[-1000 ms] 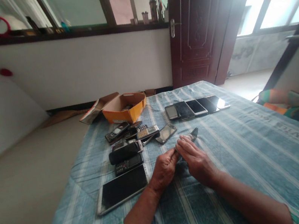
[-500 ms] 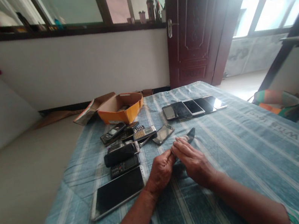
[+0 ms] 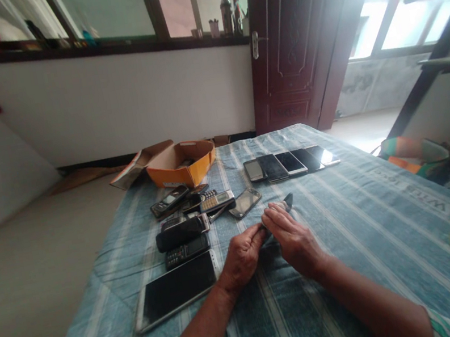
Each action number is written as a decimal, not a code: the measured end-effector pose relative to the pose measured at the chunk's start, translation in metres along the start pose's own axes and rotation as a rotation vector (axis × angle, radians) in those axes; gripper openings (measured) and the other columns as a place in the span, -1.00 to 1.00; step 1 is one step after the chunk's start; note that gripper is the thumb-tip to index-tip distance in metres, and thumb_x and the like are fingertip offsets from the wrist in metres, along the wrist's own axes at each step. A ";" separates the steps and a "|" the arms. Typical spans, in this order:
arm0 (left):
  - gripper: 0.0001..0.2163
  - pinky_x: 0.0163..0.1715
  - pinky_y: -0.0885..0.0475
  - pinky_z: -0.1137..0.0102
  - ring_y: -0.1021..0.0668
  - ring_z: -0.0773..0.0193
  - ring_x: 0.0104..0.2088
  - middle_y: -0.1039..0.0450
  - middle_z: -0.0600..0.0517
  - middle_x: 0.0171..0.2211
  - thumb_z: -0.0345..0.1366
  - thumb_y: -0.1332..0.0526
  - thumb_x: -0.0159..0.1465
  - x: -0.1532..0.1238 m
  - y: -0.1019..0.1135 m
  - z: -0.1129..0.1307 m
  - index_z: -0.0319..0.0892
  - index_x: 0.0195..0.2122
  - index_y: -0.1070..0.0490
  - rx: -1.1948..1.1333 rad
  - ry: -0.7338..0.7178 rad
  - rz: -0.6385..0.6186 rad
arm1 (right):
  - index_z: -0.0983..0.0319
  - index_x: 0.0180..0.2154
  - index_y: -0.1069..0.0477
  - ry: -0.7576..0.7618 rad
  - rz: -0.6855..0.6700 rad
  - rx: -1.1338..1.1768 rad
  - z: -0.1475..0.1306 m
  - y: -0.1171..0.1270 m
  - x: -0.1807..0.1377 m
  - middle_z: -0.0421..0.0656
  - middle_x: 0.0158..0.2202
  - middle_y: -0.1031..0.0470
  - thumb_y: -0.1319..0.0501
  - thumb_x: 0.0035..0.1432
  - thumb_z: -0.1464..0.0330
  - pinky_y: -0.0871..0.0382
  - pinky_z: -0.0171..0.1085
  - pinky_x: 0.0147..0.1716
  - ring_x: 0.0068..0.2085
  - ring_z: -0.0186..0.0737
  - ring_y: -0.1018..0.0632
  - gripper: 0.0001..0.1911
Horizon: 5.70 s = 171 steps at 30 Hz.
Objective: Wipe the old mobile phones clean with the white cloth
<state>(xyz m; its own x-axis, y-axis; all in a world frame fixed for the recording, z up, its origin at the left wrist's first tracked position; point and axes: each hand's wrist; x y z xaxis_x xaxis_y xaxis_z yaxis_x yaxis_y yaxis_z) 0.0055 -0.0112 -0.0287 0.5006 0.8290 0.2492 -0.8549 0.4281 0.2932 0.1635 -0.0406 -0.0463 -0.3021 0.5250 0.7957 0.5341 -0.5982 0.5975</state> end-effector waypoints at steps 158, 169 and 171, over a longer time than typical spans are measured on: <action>-0.61 -0.22 -0.42 0.37 -0.50 0.17 -0.25 -0.51 0.03 -0.31 -0.03 -0.11 0.29 -0.003 -0.002 0.002 -0.26 -0.10 -0.47 0.012 0.049 0.010 | 0.29 -0.05 -0.40 0.009 -0.215 -0.173 -0.015 0.022 0.021 0.02 -0.12 -0.49 -0.01 0.29 0.48 -0.32 -0.02 0.02 0.08 0.01 -0.40 -0.73; -0.64 -0.28 -0.40 0.41 -0.47 0.24 -0.32 -0.46 0.05 -0.37 -0.05 -0.07 0.32 -0.004 -0.002 0.002 -0.26 -0.19 -0.48 0.020 0.039 0.018 | 0.33 -0.09 -0.43 0.016 -0.113 -0.072 -0.012 0.015 0.018 0.02 -0.16 -0.47 -0.05 0.25 0.52 -0.28 -0.02 0.13 0.14 0.00 -0.36 -0.74; -0.64 -0.29 -0.39 0.42 -0.46 0.24 -0.33 -0.46 0.05 -0.37 -0.05 -0.08 0.32 -0.004 -0.002 0.003 -0.26 -0.20 -0.47 0.017 0.047 0.019 | 0.34 -0.09 -0.43 0.023 -0.113 -0.064 -0.011 0.015 0.018 0.02 -0.17 -0.46 -0.03 0.26 0.51 -0.30 -0.03 0.12 0.16 0.01 -0.34 -0.73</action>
<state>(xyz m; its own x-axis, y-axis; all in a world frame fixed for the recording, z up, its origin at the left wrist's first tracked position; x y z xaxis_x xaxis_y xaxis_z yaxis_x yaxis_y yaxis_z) 0.0057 -0.0159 -0.0276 0.4768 0.8531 0.2118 -0.8616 0.4059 0.3048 0.1576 -0.0463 -0.0216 -0.3755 0.5779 0.7246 0.4441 -0.5740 0.6879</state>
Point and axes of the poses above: each hand's wrist, its own x-axis towards the middle knuckle, its own y-axis out of the back of the hand, z = x × y
